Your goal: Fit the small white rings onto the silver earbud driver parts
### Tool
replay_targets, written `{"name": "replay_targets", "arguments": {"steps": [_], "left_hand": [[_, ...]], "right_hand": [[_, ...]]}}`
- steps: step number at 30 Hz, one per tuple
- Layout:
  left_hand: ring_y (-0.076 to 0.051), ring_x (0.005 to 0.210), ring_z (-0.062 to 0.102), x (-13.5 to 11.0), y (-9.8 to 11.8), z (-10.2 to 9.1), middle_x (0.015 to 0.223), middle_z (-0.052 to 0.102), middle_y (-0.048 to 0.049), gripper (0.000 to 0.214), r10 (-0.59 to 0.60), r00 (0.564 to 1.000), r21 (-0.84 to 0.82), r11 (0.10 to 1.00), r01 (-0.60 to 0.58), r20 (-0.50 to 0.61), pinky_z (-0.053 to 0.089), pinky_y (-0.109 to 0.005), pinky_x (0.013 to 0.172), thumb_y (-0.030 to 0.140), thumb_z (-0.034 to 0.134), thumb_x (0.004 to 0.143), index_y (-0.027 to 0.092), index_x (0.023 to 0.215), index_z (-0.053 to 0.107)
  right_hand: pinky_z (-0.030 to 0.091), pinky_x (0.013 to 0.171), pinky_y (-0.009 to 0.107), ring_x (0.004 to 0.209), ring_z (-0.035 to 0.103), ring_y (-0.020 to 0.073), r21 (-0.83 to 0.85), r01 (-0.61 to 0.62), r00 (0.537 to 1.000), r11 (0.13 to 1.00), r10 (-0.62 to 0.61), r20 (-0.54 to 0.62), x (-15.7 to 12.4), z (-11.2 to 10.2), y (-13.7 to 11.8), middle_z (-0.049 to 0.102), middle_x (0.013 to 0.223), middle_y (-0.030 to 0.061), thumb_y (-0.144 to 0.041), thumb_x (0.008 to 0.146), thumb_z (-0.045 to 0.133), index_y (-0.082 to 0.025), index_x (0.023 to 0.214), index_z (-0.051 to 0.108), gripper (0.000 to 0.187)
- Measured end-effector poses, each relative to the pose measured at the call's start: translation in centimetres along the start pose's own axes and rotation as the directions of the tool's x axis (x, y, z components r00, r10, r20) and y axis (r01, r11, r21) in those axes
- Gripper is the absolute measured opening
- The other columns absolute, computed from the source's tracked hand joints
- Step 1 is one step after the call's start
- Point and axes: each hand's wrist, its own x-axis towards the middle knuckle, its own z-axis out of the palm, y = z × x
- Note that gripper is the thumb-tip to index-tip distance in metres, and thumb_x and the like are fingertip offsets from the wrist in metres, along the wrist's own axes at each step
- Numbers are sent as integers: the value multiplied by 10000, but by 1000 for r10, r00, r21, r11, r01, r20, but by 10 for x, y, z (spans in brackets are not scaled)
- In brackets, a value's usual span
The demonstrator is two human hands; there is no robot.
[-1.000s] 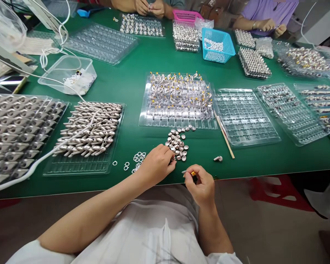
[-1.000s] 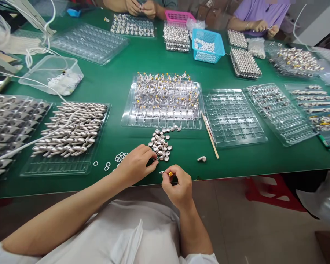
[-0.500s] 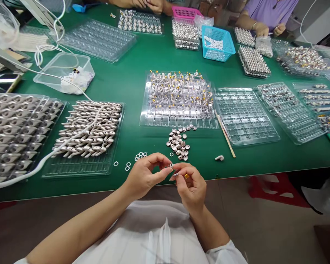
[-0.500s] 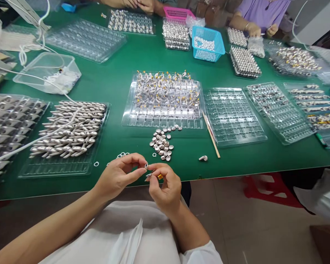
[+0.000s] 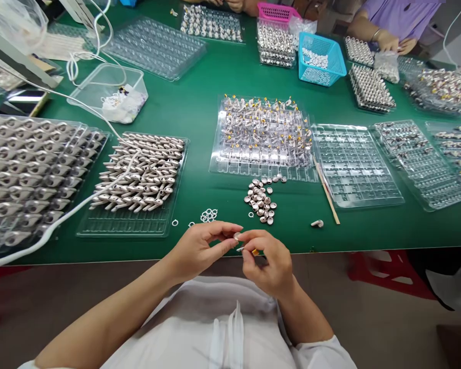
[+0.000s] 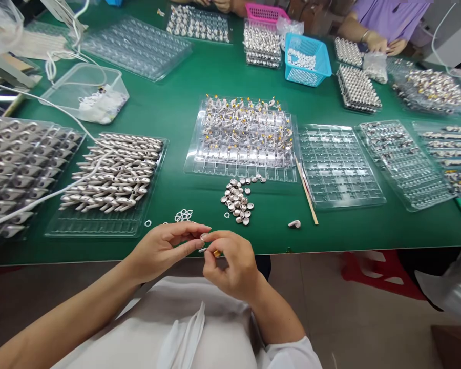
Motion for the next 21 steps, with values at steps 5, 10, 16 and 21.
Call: {"name": "replay_targets", "arguments": {"steps": [5, 10, 16, 21], "left_hand": [[-159, 800, 701, -2, -1, 3, 919, 750, -53, 210, 57, 997, 74, 996, -53, -57, 576, -223, 728, 278, 658, 848, 161, 1014, 712], [-135, 785, 692, -2, -5, 6, 916, 745, -39, 195, 209, 976, 204, 959, -195, -53, 550, -205, 715, 208, 619, 878, 172, 1053, 697], [-118, 827, 681, 1, -9, 7, 941, 730, -39, 226, 358, 934, 277, 899, -341, -12, 530, -196, 764, 132, 584, 894, 160, 1102, 668], [-108, 755, 679, 1, -6, 8, 897, 736, -30, 200, 336, 941, 313, 899, -306, -44, 523, -175, 705, 138, 609, 876, 149, 1064, 677]], "right_hand": [[519, 807, 346, 890, 627, 181, 115, -308, 945, 945, 318, -82, 7, -4, -4, 638, 953, 59, -108, 825, 537, -206, 793, 555, 105], [475, 839, 343, 929, 585, 184, 48, -284, 958, 957, 286, -29, 11, -3, -5, 572, 974, 55, -99, 798, 564, -204, 806, 560, 105], [456, 847, 328, 954, 575, 186, -8, -272, 961, 962, 272, 53, 14, -4, -4, 545, 988, 59, -93, 795, 560, -199, 814, 564, 108], [459, 832, 324, 934, 577, 182, 0, -292, 953, 956, 291, 80, 15, -4, -4, 544, 981, 59, -95, 795, 553, -200, 799, 557, 106]]}}
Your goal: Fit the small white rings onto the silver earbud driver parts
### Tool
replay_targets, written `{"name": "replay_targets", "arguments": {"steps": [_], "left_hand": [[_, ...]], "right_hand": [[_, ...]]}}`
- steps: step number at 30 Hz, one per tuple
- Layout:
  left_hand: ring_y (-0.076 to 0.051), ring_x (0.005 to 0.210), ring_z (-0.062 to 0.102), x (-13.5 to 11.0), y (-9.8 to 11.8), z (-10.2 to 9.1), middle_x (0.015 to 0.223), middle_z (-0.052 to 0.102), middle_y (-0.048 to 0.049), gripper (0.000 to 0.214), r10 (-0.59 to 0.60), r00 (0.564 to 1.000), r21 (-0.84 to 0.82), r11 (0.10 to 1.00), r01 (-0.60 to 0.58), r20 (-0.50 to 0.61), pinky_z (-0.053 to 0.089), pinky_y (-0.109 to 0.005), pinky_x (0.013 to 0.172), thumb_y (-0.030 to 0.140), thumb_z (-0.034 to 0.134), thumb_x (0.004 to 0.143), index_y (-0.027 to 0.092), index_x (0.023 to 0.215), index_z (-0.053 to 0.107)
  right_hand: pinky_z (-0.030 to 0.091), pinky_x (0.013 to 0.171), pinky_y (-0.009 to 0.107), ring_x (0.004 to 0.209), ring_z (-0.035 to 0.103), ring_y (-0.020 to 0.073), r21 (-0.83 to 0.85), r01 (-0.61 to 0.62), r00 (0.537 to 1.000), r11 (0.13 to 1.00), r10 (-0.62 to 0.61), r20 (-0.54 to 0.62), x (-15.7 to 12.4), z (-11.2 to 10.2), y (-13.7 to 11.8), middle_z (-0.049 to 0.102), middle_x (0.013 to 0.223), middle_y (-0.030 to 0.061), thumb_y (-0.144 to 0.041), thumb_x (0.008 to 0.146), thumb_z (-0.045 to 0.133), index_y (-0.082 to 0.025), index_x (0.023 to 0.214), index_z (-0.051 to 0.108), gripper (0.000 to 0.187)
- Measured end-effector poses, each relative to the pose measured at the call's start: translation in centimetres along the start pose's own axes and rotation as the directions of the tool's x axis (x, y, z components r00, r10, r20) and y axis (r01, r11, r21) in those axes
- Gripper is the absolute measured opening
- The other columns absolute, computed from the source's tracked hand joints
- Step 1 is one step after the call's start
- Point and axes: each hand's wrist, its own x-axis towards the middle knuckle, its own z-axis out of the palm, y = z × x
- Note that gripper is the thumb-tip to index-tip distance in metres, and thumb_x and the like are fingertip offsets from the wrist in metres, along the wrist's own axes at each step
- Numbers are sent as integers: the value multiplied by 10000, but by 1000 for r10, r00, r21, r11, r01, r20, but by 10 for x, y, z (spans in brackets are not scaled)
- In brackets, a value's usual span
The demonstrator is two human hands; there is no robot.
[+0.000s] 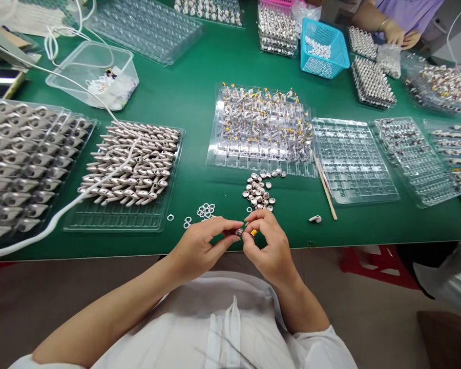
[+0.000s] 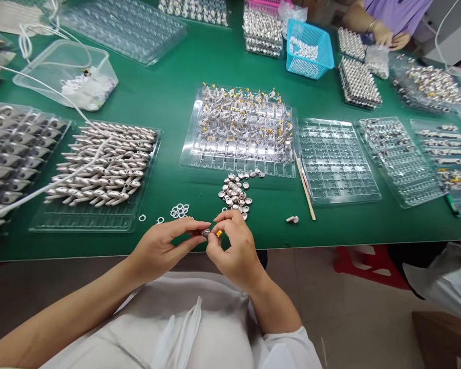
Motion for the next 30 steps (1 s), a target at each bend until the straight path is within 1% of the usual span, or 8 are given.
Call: {"name": "replay_targets", "arguments": {"steps": [3, 13, 16, 20, 22, 25, 28, 30], "left_hand": [[-107, 740, 680, 0, 0, 0, 876, 738, -28, 183, 3, 1000, 22, 1000, -3, -6, 519, -168, 691, 139, 617, 872, 145, 1042, 683], [-122, 759, 673, 0, -4, 4, 869, 737, -44, 188, 141, 990, 84, 987, -139, -13, 534, -202, 731, 110, 574, 890, 151, 1045, 673], [-122, 754, 671, 0, -3, 5, 867, 736, -41, 201, 157, 988, 75, 985, -155, -17, 536, -210, 726, 108, 550, 901, 167, 1050, 672], [-123, 758, 669, -1, -2, 6, 868, 741, -38, 207, 152, 987, 48, 987, -150, -43, 536, -215, 733, 103, 557, 894, 177, 1045, 678], [-124, 757, 673, -2, 0, 5, 865, 742, -36, 199, 94, 995, 8, 996, -94, -36, 537, -216, 734, 114, 569, 889, 179, 1035, 687], [-137, 779, 690, -2, 3, 2, 895, 747, -44, 170, -86, 996, -110, 990, 87, 7, 547, -217, 736, 165, 598, 877, 177, 1008, 707], [-163, 831, 706, -2, 7, -1, 923, 751, -57, 164, -294, 954, -304, 905, 297, 56, 567, -228, 759, 240, 643, 854, 163, 979, 716], [-172, 829, 706, -1, 9, -3, 903, 749, -57, 182, -383, 920, -426, 821, 380, 83, 578, -240, 756, 279, 670, 831, 156, 958, 713]], "right_hand": [[460, 832, 322, 937, 577, 181, 6, -14, 1000, 1000, 14, 18, 0, 0, 1, 545, 987, 59, -96, 793, 556, -201, 800, 557, 105], [461, 736, 275, 860, 574, 156, 11, -43, 996, 999, 42, 73, 4, -4, 3, 552, 955, 54, -99, 788, 551, -193, 780, 549, 94], [445, 660, 257, 783, 558, 140, 25, -78, 992, 997, 75, 104, 5, -5, 2, 565, 925, 41, -106, 795, 548, -198, 773, 544, 95], [438, 657, 257, 785, 559, 145, 26, -106, 987, 994, 102, 127, 5, -6, 1, 595, 862, 21, -110, 800, 552, -203, 764, 538, 101], [446, 654, 253, 756, 561, 137, 35, -145, 982, 989, 139, 129, 4, -6, 1, 600, 836, 9, -131, 812, 559, -204, 792, 552, 76], [456, 626, 239, 672, 559, 116, 71, -228, 967, 971, 217, 136, 3, -4, -1, 591, 760, -16, -176, 825, 586, -203, 837, 570, 34], [471, 611, 229, 644, 567, 109, 158, -280, 953, 947, 254, 163, 2, -2, 0, 601, 752, -20, -215, 830, 611, -202, 887, 583, 65], [496, 640, 238, 682, 589, 118, 240, -305, 945, 922, 262, 196, 1, -2, 3, 623, 809, -6, -238, 832, 626, -205, 971, 592, 146]]}}
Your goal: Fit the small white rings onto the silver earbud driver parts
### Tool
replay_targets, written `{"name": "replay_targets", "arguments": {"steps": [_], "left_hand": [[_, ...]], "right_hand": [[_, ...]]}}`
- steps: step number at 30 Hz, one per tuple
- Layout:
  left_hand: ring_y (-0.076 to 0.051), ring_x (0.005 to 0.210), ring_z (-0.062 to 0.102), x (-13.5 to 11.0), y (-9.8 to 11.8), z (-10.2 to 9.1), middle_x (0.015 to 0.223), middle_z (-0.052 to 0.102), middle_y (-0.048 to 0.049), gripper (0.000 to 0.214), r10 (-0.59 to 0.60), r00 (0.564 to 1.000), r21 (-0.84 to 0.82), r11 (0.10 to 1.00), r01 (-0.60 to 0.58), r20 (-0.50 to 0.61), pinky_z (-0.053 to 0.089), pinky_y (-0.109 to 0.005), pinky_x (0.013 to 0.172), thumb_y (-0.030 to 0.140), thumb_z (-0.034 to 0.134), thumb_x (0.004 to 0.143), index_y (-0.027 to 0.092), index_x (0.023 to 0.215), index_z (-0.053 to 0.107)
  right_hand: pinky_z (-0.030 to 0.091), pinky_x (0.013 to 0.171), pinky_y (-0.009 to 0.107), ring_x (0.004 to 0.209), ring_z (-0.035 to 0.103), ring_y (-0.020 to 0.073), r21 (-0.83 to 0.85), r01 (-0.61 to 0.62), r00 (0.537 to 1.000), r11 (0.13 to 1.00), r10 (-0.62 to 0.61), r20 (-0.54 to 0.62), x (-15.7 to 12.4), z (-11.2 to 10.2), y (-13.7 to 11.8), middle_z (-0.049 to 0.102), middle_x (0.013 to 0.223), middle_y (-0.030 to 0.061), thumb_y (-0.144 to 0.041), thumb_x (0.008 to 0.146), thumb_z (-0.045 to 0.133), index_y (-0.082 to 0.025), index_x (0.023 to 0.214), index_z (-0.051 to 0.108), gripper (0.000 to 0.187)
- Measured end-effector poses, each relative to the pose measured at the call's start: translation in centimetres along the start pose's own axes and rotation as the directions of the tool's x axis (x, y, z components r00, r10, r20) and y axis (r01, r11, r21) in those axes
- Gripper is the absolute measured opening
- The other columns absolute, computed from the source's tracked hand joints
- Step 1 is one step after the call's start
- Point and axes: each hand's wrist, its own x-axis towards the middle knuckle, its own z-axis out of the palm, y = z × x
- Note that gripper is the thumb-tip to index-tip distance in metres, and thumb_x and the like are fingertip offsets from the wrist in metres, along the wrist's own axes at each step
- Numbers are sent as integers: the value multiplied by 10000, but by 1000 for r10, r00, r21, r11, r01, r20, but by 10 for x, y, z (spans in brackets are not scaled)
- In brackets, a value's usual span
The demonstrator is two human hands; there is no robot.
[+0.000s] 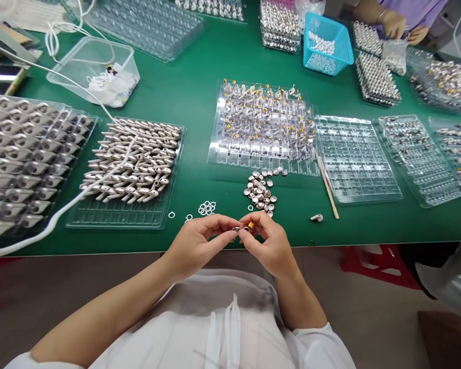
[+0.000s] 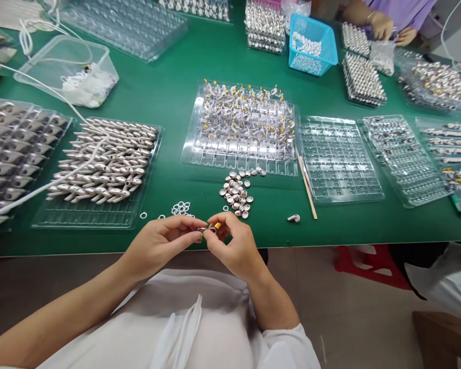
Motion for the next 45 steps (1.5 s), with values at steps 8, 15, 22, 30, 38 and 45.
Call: {"name": "replay_targets", "arguments": {"steps": [8, 15, 22, 30, 38, 45], "left_hand": [[-136, 645, 655, 5, 9, 0, 737, 693, -24, 202, -207, 978, -151, 966, 208, 24, 579, -260, 662, 310, 717, 747, 135, 839, 676], [-131, 609, 639, 9, 8, 4, 690, 685, -17, 203, -250, 967, -196, 947, 254, 45, 558, -258, 632, 300, 730, 717, 136, 820, 670], [-124, 579, 628, 11, 10, 4, 653, 676, -15, 197, -273, 961, -207, 939, 275, 38, 559, -251, 606, 296, 724, 701, 122, 789, 693], [-117, 569, 637, 11, 7, 6, 665, 673, -11, 156, -275, 961, -210, 939, 273, 20, 563, -231, 589, 260, 708, 696, 124, 766, 677], [-126, 580, 649, 9, 4, 4, 694, 700, -26, 157, -228, 974, -154, 962, 225, -2, 580, -240, 606, 268, 702, 717, 124, 779, 691], [-153, 667, 680, 9, 4, 3, 773, 745, -62, 219, -189, 980, -111, 975, 194, 56, 594, -268, 682, 296, 699, 771, 124, 899, 747]], "right_hand": [[521, 686, 267, 748, 594, 135, 128, 18, 999, 992, -13, -43, -3, 1, 10, 642, 876, 26, -266, 840, 653, -203, 1015, 631, 187], [505, 683, 256, 743, 586, 130, 91, 57, 996, 994, -51, -69, -3, 1, 12, 636, 869, 14, -259, 853, 650, -217, 1000, 641, 153], [525, 689, 266, 758, 615, 142, 43, 79, 993, 996, -74, -94, -3, 3, 15, 657, 908, 33, -268, 856, 633, -207, 1000, 631, 156], [501, 658, 266, 721, 588, 133, -47, 182, 980, 982, -185, -74, -1, 2, 13, 635, 839, 17, -223, 855, 616, -212, 944, 633, 91], [492, 663, 270, 725, 581, 136, -48, 166, 982, 985, -169, -84, -4, 5, 16, 624, 839, 14, -206, 844, 609, -213, 947, 622, 103], [483, 633, 245, 662, 549, 115, -96, 111, 987, 989, -121, -102, -6, 5, 15, 598, 801, -18, -182, 800, 616, -235, 1149, 578, 355]]}}
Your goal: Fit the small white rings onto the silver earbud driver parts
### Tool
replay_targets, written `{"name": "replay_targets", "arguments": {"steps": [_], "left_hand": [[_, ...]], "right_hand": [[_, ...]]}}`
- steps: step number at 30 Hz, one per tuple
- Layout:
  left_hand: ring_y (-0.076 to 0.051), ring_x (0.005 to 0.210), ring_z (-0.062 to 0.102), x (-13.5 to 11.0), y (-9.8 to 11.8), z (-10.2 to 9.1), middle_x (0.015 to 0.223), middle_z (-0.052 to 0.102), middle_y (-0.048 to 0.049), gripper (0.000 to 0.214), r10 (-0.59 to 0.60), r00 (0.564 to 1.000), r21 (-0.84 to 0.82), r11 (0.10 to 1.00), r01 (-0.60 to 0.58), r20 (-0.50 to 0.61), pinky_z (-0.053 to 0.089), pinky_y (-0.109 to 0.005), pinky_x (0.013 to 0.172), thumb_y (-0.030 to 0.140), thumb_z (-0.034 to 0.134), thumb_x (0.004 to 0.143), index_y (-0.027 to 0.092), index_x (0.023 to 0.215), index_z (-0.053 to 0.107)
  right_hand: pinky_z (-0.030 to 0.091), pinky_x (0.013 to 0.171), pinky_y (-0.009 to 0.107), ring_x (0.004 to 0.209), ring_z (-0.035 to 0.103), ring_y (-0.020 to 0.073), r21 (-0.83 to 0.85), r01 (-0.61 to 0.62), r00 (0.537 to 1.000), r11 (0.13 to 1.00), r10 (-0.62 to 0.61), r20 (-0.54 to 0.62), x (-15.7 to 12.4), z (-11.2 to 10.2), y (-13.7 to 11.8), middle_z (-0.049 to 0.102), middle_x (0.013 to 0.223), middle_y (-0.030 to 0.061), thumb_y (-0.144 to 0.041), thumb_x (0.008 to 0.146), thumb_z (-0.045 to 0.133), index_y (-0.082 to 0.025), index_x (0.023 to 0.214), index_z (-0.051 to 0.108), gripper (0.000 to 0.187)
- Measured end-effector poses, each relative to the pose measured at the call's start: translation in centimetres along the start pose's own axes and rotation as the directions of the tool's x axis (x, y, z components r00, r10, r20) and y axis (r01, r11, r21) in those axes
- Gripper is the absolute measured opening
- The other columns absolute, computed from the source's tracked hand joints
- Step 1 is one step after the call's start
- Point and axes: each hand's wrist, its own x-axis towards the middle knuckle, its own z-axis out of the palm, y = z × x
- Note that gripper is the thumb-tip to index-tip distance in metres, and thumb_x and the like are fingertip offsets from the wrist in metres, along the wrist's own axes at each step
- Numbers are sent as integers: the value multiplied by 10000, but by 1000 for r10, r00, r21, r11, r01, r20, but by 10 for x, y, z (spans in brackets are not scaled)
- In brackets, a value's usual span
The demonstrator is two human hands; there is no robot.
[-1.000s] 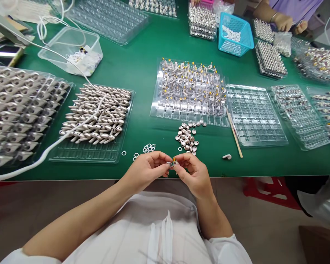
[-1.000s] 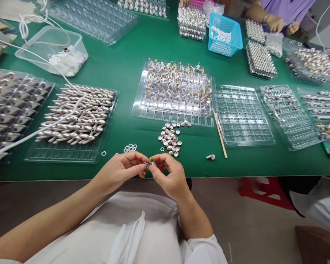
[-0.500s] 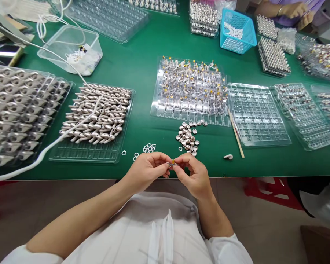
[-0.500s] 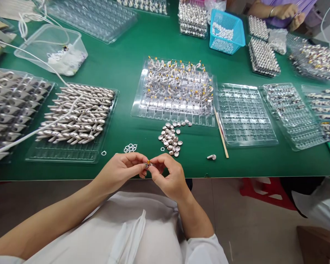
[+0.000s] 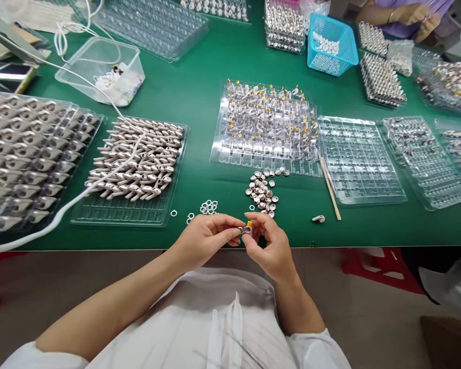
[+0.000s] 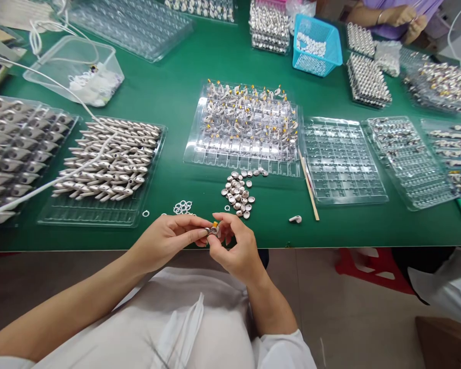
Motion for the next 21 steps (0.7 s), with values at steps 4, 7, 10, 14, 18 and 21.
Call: {"name": "replay_targets", "arguments": {"steps": [4, 7, 10, 14, 18, 21], "left_hand": [[-189, 743, 714, -2, -1, 0, 870, 764, -82, 250, 8, 999, -21, 1000, -8, 34, 616, -319, 752, 321, 696, 786, 134, 941, 755], [-199, 748, 723, -4, -1, 2, 857, 768, -77, 255, 21, 999, -30, 999, -21, 27, 628, -326, 752, 327, 701, 783, 134, 939, 758], [-204, 800, 732, -5, -1, 5, 901, 771, -73, 218, 40, 999, -42, 998, -40, 17, 630, -308, 773, 288, 689, 787, 140, 932, 758], [-182, 766, 732, -6, -2, 8, 875, 773, -62, 184, 73, 997, 9, 997, -74, 6, 630, -263, 733, 231, 648, 808, 138, 926, 755], [-168, 741, 730, -9, -5, 12, 853, 772, -55, 175, 119, 993, 42, 992, -119, -5, 626, -234, 704, 211, 628, 821, 135, 923, 748], [-167, 763, 732, -11, -6, 13, 847, 771, -52, 174, 136, 991, 54, 989, -135, -15, 622, -225, 717, 203, 620, 826, 137, 926, 747]], "right_hand": [[480, 629, 247, 671, 557, 121, -72, 6, 1000, 997, -4, 23, 3, -1, -5, 638, 843, 4, -181, 808, 578, -216, 1014, 634, 217], [477, 634, 252, 699, 572, 132, -95, 14, 1000, 995, -13, 10, 5, 0, -10, 649, 851, 9, -164, 786, 566, -208, 962, 637, 194], [469, 610, 248, 677, 564, 130, -90, -4, 1000, 996, 4, 3, 5, 1, -13, 633, 811, 2, -159, 763, 561, -204, 904, 621, 160], [449, 557, 236, 614, 530, 114, -10, -52, 998, 999, 52, 25, 4, 3, -10, 589, 758, -15, -157, 750, 548, -202, 866, 579, 128], [438, 555, 230, 630, 515, 112, 97, -48, 999, 994, 45, 30, 3, 6, -3, 544, 758, -21, -146, 734, 549, -206, 842, 539, 124], [441, 557, 232, 633, 516, 111, 155, -50, 998, 987, 46, 34, 2, 9, 1, 543, 782, -21, -132, 724, 548, -210, 844, 528, 144]]}}
